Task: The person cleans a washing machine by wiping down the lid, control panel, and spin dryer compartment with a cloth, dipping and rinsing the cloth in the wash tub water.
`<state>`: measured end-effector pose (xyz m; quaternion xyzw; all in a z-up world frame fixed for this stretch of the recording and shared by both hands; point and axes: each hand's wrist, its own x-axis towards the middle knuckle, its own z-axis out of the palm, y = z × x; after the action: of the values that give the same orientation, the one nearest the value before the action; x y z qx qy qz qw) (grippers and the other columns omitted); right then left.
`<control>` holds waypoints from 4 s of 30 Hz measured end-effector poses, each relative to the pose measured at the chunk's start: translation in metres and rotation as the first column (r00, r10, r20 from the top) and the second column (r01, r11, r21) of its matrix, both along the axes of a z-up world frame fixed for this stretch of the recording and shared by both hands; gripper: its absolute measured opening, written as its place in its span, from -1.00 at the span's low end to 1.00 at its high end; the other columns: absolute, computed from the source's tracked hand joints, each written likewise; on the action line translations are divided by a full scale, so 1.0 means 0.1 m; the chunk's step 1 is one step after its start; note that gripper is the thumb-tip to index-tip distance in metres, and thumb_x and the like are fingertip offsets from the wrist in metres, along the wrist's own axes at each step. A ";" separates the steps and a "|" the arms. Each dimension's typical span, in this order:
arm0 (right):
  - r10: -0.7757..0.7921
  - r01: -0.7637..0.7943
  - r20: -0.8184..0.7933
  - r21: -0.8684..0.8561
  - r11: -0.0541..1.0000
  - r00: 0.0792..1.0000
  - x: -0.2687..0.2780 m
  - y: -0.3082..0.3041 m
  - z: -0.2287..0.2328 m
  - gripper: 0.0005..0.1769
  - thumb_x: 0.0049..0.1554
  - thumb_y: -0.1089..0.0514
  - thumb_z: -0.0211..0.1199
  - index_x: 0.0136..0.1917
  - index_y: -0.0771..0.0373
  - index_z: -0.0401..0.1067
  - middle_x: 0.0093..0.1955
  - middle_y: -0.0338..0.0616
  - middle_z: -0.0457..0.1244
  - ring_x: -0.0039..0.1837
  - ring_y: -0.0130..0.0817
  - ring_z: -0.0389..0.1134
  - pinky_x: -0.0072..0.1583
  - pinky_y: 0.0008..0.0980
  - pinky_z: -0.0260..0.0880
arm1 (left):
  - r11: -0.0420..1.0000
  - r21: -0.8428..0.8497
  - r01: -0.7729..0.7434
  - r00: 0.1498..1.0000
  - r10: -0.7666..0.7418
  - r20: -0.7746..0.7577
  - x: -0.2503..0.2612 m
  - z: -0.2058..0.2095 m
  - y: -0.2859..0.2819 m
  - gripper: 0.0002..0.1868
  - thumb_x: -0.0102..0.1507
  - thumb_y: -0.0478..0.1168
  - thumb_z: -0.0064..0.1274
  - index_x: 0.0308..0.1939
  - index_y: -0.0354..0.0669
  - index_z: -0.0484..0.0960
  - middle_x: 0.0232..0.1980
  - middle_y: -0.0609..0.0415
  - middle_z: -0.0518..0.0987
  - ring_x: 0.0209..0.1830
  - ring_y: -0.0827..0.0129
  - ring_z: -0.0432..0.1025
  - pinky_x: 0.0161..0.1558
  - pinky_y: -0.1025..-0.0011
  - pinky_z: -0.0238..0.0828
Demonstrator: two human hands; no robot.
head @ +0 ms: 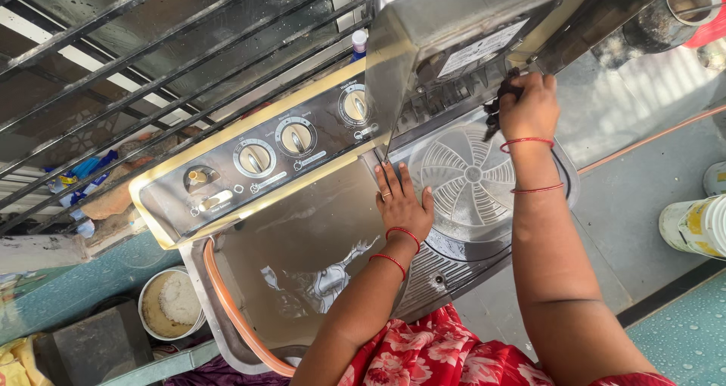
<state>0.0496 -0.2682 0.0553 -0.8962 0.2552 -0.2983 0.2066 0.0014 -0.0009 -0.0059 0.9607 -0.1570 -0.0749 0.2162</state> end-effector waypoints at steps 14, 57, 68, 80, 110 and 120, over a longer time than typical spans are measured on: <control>0.224 -0.177 0.293 -0.179 0.968 0.929 0.08 0.51 0.29 -0.62 0.16 0.45 0.11 0.25 0.28 0.40 0.21 0.10 0.18 0.28 0.15 0.31 0.30 -0.04 0.40 | 0.999 -0.040 -0.006 0.999 0.007 0.033 0.02 -0.04 -0.01 -0.16 0.37 0.17 -0.23 0.58 -0.28 0.03 0.67 -0.30 -0.19 0.69 -0.11 -0.41 0.44 -0.16 -0.10; 0.255 -0.131 -0.181 0.510 0.850 0.950 -0.79 0.13 -0.16 -0.52 0.21 0.23 0.21 0.40 0.19 0.40 0.38 0.10 0.27 0.39 -0.01 0.27 0.39 -0.21 0.26 | 1.000 -0.012 -0.001 0.997 0.002 0.074 0.00 -0.03 0.00 -0.19 0.39 0.16 -0.23 0.58 -0.24 0.05 0.67 -0.27 -0.14 0.69 -0.12 -0.36 0.44 -0.14 -0.05; 0.522 -0.626 -0.474 -0.082 0.776 0.709 -0.80 0.62 -0.62 -0.37 0.27 -0.13 0.04 0.56 0.02 0.21 0.70 -0.13 -0.08 0.71 -0.07 -0.17 0.58 0.29 -0.25 | 1.000 -0.029 -0.001 0.999 0.002 0.052 0.02 -0.02 0.01 -0.20 0.38 0.16 -0.24 0.58 -0.23 0.08 0.68 -0.25 -0.16 0.70 -0.11 -0.38 0.46 -0.14 -0.08; 0.397 -0.549 -0.563 -0.123 0.827 0.724 -0.35 0.75 -0.74 -0.33 0.25 -0.03 0.04 0.56 0.24 0.18 0.70 0.07 -0.13 0.69 0.00 -0.18 0.56 0.00 -0.16 | 0.995 -0.104 0.006 0.999 -0.001 0.049 0.02 -0.11 0.02 -0.07 0.40 0.33 -0.33 0.64 -0.21 -0.08 0.68 -0.28 -0.17 0.70 -0.11 -0.41 0.49 -0.14 -0.16; 0.015 -0.189 -0.437 -0.358 0.914 0.899 -2.38 0.54 -0.38 -0.53 0.21 0.18 0.14 0.34 0.41 0.44 0.47 0.15 0.22 0.49 0.07 0.21 0.54 -0.01 0.14 | 0.999 -0.029 -0.020 0.999 0.021 0.037 0.03 -0.06 -0.01 -0.09 0.38 0.35 -0.29 0.60 -0.20 0.02 0.69 -0.18 -0.22 0.70 0.01 -0.39 0.50 -0.11 -0.15; 0.389 -0.569 -0.584 -0.156 0.807 0.712 -2.57 1.85 -0.10 -0.46 0.07 0.11 0.14 0.26 0.44 0.42 0.31 0.18 0.24 0.36 0.08 0.23 0.41 0.01 0.17 | 0.999 -0.042 -0.006 0.998 0.009 0.058 0.02 -0.11 0.02 -0.10 0.41 0.35 -0.34 0.60 -0.23 0.04 0.70 -0.21 -0.21 0.71 -0.01 -0.40 0.54 -0.10 -0.20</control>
<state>-0.2071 -0.0830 0.0449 -0.9987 0.0038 -0.0143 0.0491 0.0031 0.0014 -0.0166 0.9583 -0.1612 -0.0428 0.2319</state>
